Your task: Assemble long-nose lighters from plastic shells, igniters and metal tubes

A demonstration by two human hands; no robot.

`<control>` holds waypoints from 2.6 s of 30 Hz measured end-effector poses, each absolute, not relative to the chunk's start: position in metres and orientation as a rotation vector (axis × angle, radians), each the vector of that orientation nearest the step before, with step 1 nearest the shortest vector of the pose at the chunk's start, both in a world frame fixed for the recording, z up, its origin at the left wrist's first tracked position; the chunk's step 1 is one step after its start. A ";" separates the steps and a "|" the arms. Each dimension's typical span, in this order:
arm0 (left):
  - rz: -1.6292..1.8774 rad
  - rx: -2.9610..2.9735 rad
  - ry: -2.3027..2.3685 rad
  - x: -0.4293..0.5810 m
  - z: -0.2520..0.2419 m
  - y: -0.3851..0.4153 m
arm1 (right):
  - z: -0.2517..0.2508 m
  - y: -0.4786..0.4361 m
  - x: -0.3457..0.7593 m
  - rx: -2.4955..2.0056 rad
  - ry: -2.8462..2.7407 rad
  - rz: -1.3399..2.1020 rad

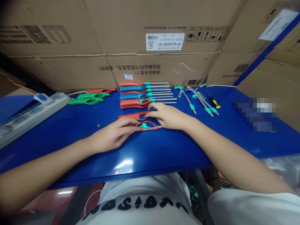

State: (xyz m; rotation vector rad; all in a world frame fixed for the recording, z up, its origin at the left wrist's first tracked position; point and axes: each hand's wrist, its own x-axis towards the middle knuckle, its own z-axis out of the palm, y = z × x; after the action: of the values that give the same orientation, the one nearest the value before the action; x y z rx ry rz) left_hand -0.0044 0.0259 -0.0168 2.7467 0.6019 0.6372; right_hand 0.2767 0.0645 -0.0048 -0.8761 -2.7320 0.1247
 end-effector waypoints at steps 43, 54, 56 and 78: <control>0.251 2.795 0.899 -0.028 0.016 0.040 | -0.002 0.053 0.269 -0.784 -2.587 0.600; 0.242 2.826 0.908 -0.027 0.017 0.036 | -0.003 0.053 0.269 -0.756 -2.624 0.539; 0.256 2.835 0.896 -0.027 0.015 0.038 | -0.003 0.053 0.269 -0.744 -2.634 0.535; 0.650 2.922 0.857 -0.012 -0.008 0.029 | -0.002 0.041 0.262 -0.681 -2.758 -0.313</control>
State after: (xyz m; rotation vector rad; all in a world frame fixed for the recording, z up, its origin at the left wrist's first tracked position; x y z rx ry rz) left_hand -0.0116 0.0289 -0.0084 2.9219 0.8570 0.6495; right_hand 0.2623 0.0414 -0.0019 -0.6810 -2.7576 -0.3133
